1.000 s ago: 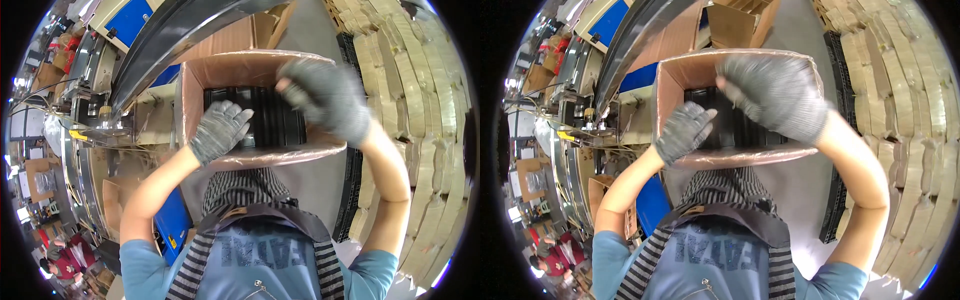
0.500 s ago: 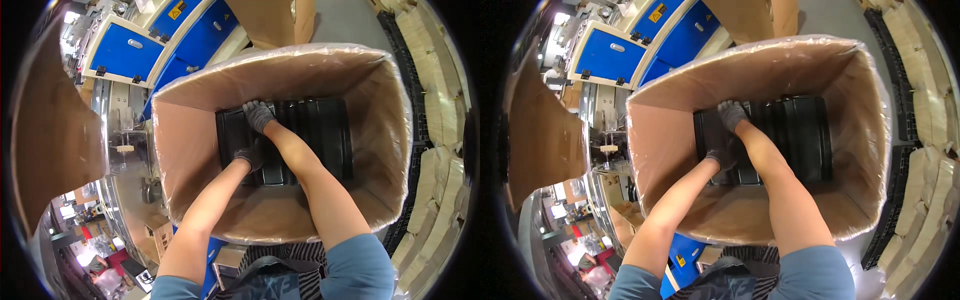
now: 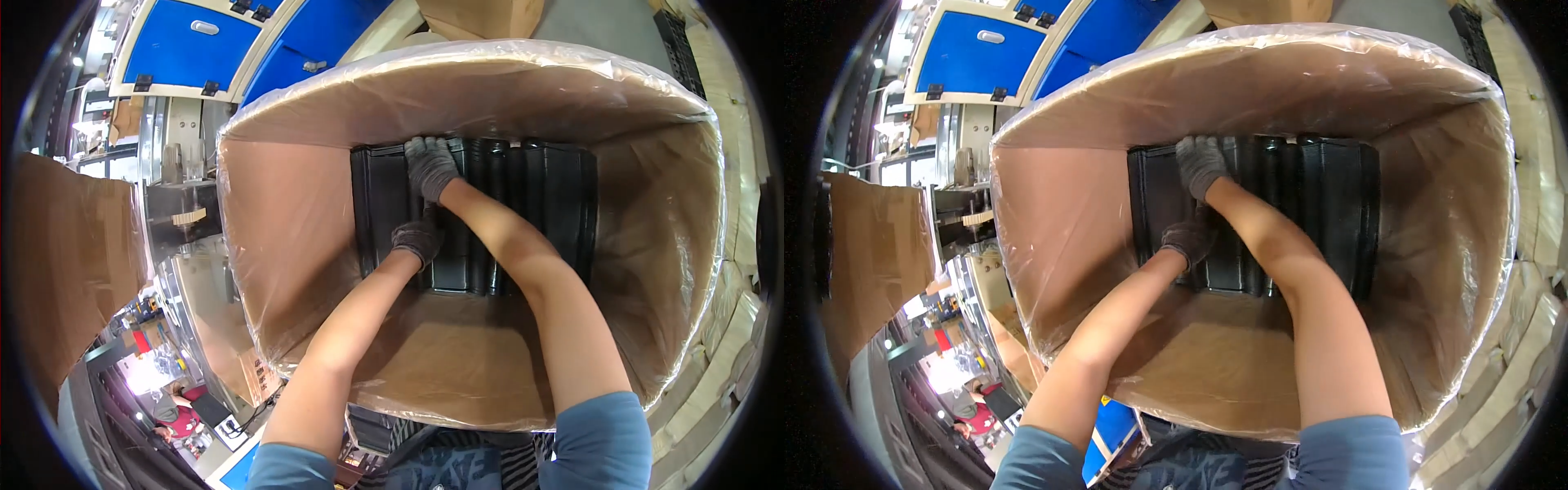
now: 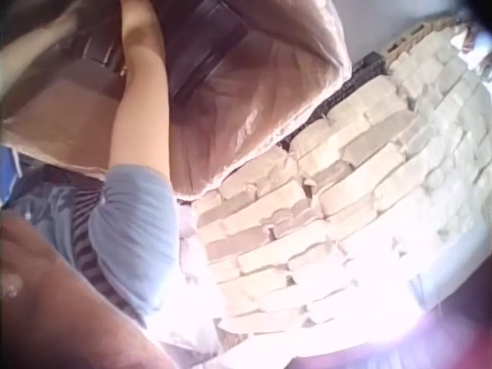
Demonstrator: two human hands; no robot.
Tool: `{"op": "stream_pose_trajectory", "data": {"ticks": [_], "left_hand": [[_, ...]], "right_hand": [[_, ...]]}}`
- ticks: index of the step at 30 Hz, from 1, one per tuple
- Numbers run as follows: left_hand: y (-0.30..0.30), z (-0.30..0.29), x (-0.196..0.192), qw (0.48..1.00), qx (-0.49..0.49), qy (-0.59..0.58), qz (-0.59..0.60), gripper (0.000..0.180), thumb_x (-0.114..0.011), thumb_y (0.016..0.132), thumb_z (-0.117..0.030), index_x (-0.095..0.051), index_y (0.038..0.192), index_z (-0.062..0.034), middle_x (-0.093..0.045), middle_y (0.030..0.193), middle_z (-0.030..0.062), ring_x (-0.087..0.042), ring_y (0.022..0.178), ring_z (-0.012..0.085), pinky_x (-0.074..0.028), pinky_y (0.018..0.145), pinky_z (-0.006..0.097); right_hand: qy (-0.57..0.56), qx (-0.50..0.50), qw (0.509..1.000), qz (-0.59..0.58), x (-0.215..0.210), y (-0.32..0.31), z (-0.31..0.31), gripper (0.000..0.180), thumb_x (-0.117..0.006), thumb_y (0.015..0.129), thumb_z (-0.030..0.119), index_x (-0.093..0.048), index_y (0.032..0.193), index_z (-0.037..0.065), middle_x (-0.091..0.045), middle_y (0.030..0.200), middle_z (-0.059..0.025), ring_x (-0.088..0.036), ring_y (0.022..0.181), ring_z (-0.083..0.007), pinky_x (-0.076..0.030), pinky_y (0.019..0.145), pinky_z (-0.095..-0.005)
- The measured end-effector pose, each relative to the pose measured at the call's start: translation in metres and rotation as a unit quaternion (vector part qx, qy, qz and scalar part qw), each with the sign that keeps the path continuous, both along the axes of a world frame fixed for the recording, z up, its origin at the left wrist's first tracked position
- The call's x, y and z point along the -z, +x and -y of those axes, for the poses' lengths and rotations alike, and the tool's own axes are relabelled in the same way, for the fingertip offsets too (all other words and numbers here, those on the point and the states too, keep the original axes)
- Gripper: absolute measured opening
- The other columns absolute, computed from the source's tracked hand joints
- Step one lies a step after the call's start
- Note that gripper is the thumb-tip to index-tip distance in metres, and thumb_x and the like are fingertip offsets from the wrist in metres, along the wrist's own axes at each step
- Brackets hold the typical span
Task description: Packing manufactured black plastic parts into a lined shipping box in a factory environment.
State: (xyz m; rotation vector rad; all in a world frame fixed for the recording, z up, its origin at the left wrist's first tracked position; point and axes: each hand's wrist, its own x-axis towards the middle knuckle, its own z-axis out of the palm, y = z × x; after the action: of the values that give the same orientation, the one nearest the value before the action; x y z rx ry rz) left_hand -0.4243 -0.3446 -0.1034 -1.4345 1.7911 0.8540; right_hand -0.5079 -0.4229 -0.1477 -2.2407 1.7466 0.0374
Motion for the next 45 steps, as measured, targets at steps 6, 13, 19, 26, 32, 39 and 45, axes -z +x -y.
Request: {"op": "stream_pose_trajectory", "data": {"ticks": [6,13,19,26,32,39,45], "left_hand": [[-0.004,-0.003,0.002,0.999,-0.008,-0.017,0.028,0.081,-0.045,0.084,-0.038,0.005,0.144,-0.0163,-0.06,0.111,0.0208,-0.061,0.099,0.033,-0.045,0.085,0.046],[0.001,-0.005,0.007,1.0,0.012,-0.002,0.029,0.083,-0.049,0.083,-0.035,0.002,0.144,-0.0118,-0.062,0.104,0.0212,-0.062,0.094,0.0328,-0.048,0.081,0.045],[-0.002,-0.009,-0.002,1.0,0.012,-0.025,0.009,0.086,-0.053,0.082,-0.037,0.0,0.144,-0.0096,-0.063,0.103,0.0201,-0.062,0.094,0.0328,-0.048,0.081,0.044],[0.004,-0.014,0.001,0.998,0.025,-0.048,0.014,0.085,-0.052,0.081,-0.036,-0.001,0.145,-0.0122,-0.061,0.108,0.0193,-0.061,0.096,0.0323,-0.047,0.083,0.044],[-0.008,-0.005,-0.013,0.996,0.04,0.068,0.048,0.078,-0.046,0.085,-0.035,-0.005,0.143,-0.0023,-0.038,0.134,0.0259,-0.056,0.105,0.0339,-0.044,0.086,0.043],[0.005,-0.014,-0.003,0.999,0.038,-0.025,0.018,0.081,-0.051,0.083,-0.035,-0.006,0.144,-0.0089,-0.023,0.141,0.0222,-0.05,0.113,0.0347,-0.042,0.091,0.043],[-0.007,-0.013,-0.012,0.999,0.043,-0.005,0.018,0.078,-0.049,0.085,-0.033,-0.005,0.144,-0.0062,-0.007,0.148,0.023,-0.045,0.119,0.0366,-0.04,0.095,0.042]], "right_hand": [[0.09,-0.073,0.991,0.072,-0.022,-0.033,0.005,0.097,-0.073,0.061,0.051,-0.034,0.133,0.0,-0.037,0.132,-0.0158,-0.034,0.123,-0.0327,-0.025,0.103,-0.0447],[0.052,-0.136,0.989,0.014,-0.024,-0.032,0.01,0.106,-0.078,0.054,0.052,-0.033,0.133,-0.003,-0.041,0.128,-0.0152,-0.037,0.122,-0.0305,-0.026,0.103,-0.0424],[0.047,-0.204,0.977,-0.049,-0.032,-0.037,0.008,0.107,-0.069,0.059,0.062,-0.032,0.133,-0.006,-0.044,0.122,-0.0184,-0.041,0.116,-0.0297,-0.032,0.095,-0.0401],[0.031,-0.207,0.976,-0.066,-0.037,-0.034,0.003,0.112,-0.065,0.059,0.067,-0.028,0.135,-0.006,-0.044,0.121,-0.0182,-0.043,0.111,-0.029,-0.033,0.093,-0.0389],[0.021,-0.217,0.976,-0.031,-0.027,-0.038,0.011,0.108,-0.069,0.057,0.064,-0.034,0.132,-0.005,-0.046,0.119,-0.0179,-0.045,0.111,-0.029,-0.032,0.095,-0.0387],[0.092,-0.214,0.97,-0.068,-0.049,-0.02,0.008,0.105,-0.069,0.059,0.06,-0.032,0.134,-0.004,-0.044,0.123,-0.0209,-0.043,0.115,-0.0332,-0.03,0.097,-0.0434],[0.066,-0.15,0.974,-0.156,-0.028,-0.014,-0.001,0.088,-0.053,0.078,0.05,-0.018,0.141,0.0,-0.039,0.131,-0.017,-0.037,0.118,-0.0309,-0.03,0.093,-0.0477]]}}
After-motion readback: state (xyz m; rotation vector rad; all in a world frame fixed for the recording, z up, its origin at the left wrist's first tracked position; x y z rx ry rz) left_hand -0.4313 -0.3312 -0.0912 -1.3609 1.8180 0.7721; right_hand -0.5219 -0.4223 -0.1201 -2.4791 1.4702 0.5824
